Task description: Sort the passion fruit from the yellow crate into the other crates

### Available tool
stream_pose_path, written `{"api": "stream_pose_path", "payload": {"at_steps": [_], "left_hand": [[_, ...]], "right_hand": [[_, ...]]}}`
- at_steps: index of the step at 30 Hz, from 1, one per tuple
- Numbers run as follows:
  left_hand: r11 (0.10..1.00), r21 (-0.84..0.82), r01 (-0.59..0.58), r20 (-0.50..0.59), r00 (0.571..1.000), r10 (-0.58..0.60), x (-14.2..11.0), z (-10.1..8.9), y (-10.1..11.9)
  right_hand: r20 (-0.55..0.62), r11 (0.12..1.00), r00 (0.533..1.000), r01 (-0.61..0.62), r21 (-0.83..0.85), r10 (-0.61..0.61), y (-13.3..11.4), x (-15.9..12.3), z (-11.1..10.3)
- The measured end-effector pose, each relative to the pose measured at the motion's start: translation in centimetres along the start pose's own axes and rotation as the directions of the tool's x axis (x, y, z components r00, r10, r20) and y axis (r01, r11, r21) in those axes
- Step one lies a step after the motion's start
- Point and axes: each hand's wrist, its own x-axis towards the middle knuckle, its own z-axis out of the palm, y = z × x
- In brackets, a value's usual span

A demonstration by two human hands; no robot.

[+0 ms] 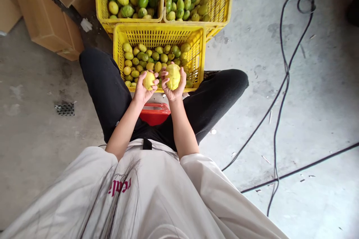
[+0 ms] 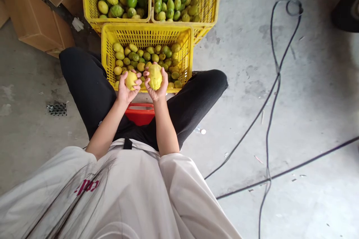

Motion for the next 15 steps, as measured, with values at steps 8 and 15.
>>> {"api": "stream_pose_path", "payload": {"at_steps": [8,15], "left_hand": [[1.000,0.003,0.003,-0.015,1.000,-0.003,0.26,0.14,-0.08],[0.999,-0.043,-0.015,0.009,1.000,0.016,0.17,0.09,-0.05]], "right_hand": [[-0.075,0.971,0.995,0.053,-0.232,-0.072,0.50,0.39,-0.03],[-0.094,0.998,0.995,0.024,-0.064,-0.030,0.05,0.67,-0.40]]}}
